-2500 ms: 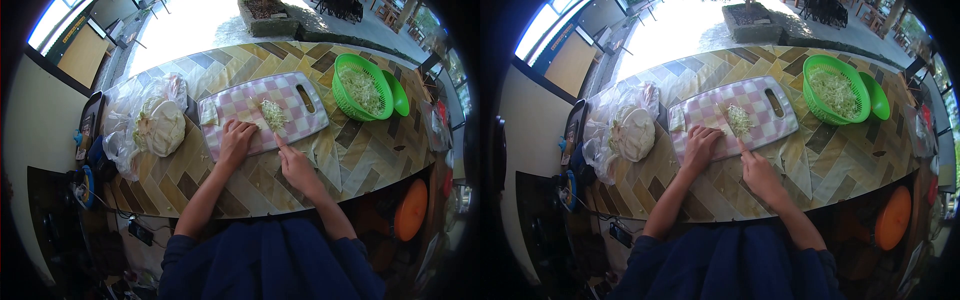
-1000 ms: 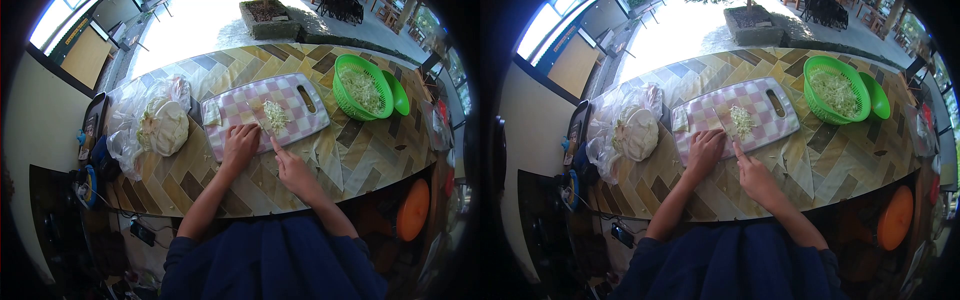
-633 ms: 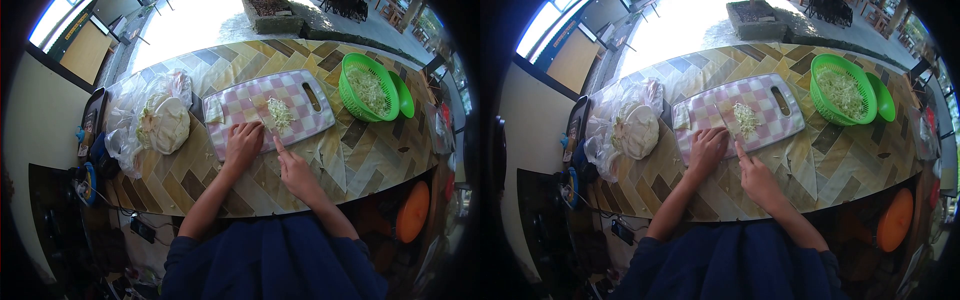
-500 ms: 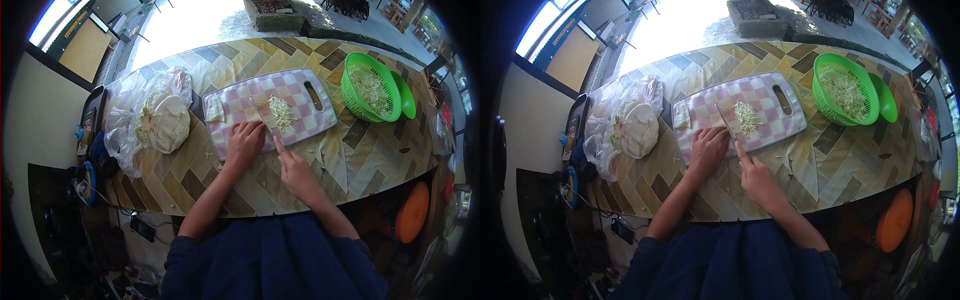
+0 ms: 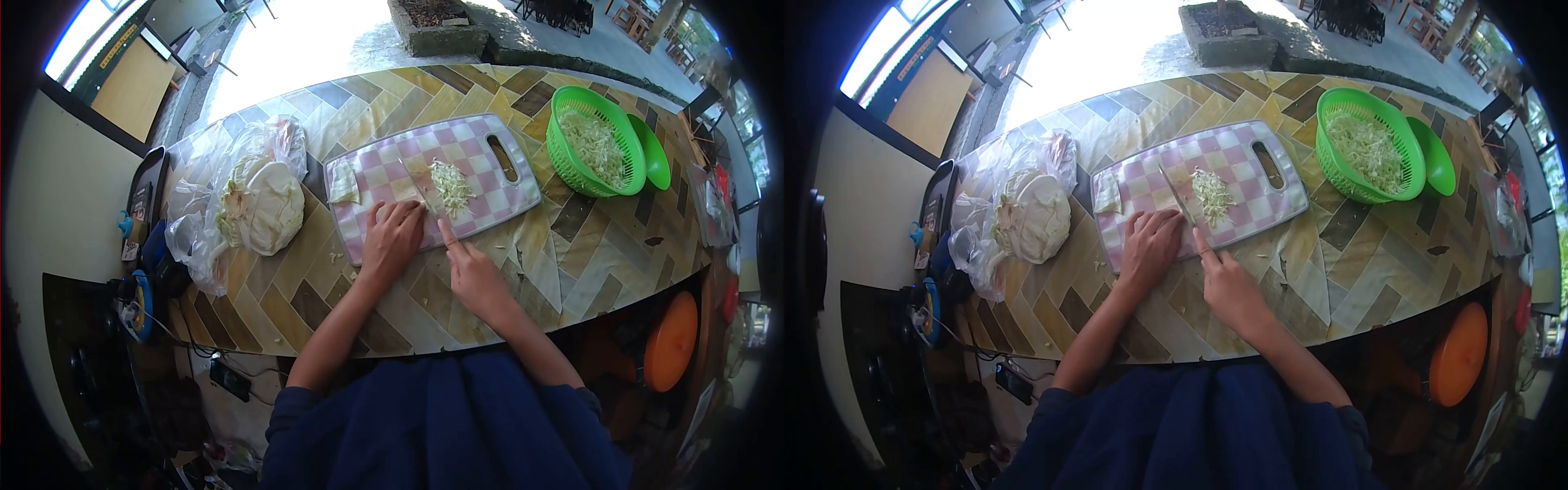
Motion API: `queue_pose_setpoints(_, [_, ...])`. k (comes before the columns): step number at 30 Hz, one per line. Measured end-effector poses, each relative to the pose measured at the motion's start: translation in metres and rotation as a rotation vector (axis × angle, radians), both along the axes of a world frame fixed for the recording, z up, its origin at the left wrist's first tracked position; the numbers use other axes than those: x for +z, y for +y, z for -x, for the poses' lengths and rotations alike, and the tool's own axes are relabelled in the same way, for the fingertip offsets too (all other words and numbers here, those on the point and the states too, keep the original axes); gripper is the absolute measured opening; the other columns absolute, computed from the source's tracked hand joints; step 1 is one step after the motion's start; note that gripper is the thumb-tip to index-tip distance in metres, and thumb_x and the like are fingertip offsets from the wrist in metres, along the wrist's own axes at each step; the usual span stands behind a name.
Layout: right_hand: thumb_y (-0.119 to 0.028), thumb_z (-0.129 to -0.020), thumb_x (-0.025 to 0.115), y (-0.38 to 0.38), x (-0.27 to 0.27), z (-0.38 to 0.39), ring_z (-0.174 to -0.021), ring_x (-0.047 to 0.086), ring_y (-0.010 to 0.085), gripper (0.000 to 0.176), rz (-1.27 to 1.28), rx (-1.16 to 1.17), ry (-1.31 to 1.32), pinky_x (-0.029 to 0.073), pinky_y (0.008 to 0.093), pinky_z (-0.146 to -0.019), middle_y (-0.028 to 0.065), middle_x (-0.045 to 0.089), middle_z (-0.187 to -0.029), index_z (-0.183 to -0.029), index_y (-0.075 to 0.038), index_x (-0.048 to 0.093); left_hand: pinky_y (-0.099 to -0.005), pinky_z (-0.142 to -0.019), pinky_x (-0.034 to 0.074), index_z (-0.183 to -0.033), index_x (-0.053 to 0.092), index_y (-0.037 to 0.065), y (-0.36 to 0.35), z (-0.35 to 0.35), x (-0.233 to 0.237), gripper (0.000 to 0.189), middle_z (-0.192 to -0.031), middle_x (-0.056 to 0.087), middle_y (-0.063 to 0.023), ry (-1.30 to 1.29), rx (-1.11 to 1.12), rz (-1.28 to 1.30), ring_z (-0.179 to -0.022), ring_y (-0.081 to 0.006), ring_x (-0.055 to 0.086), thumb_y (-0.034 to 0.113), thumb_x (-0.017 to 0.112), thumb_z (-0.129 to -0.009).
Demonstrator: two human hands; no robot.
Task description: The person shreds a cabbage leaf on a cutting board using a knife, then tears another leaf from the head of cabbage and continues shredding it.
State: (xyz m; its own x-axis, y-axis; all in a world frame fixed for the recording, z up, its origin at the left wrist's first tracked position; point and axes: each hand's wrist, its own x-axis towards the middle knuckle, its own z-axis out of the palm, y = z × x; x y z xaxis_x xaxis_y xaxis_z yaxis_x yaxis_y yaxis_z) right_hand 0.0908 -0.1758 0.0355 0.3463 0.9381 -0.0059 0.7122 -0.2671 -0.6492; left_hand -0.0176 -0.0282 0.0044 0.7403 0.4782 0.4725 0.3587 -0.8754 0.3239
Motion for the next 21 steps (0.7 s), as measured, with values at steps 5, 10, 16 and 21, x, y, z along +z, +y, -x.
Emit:
queue_pose_setpoints(5, [-0.012, -0.097, 0.046, -0.004, 0.001, -0.008, -0.082, 0.061, 0.0430, 0.055, -0.062, -0.004, 0.057, 0.049, 0.0498, -0.075, 0.0250, 0.060, -0.091, -0.150, -0.015, 0.033, -0.0454, -0.105, 0.033, -0.107, 0.066, 0.009, -0.002, 0.000, -0.002, 0.020, -0.111, 0.067, -0.0022, -0.013, 0.003, -0.029, -0.106, -0.0182, 0.061, 0.014, 0.063, -0.087])
queue_pose_setpoints(10, [-0.012, -0.096, 0.047, -0.001, -0.003, -0.007, -0.082, 0.060, 0.0423, 0.055, -0.131, 0.052, 0.088, 0.049, 0.0493, -0.075, 0.0244, 0.060, -0.091, -0.150, -0.016, 0.033, -0.0460, -0.105, 0.033, -0.103, 0.066, 0.009, -0.002, 0.000, -0.002, 0.017, -0.108, 0.067, -0.0010, -0.028, 0.011, -0.039, -0.104, -0.0174, 0.062, 0.014, 0.063, -0.087])
queue_pose_setpoints(16, [-0.012, -0.096, 0.047, -0.010, 0.012, -0.004, -0.081, 0.060, 0.0408, 0.054, 0.022, 0.050, 0.020, 0.048, 0.0477, -0.076, 0.0232, 0.058, -0.088, -0.149, -0.017, 0.035, -0.0469, -0.105, 0.033, -0.101, 0.066, 0.009, -0.001, 0.000, -0.001, 0.016, -0.108, 0.068, -0.0017, -0.028, 0.005, -0.024, -0.106, -0.0185, 0.061, 0.014, 0.063, -0.086])
queue_pose_setpoints(21, [-0.012, -0.096, 0.048, -0.008, 0.013, -0.008, -0.081, 0.059, 0.0400, 0.056, 0.097, 0.072, -0.026, 0.048, 0.0469, -0.077, 0.0224, 0.057, -0.087, -0.150, -0.018, 0.034, -0.0474, -0.104, 0.033, -0.102, 0.066, 0.009, 0.001, 0.001, -0.003, 0.018, -0.110, 0.067, -0.0025, -0.013, 0.001, 0.000, -0.106, -0.0196, 0.061, 0.014, 0.064, -0.086])
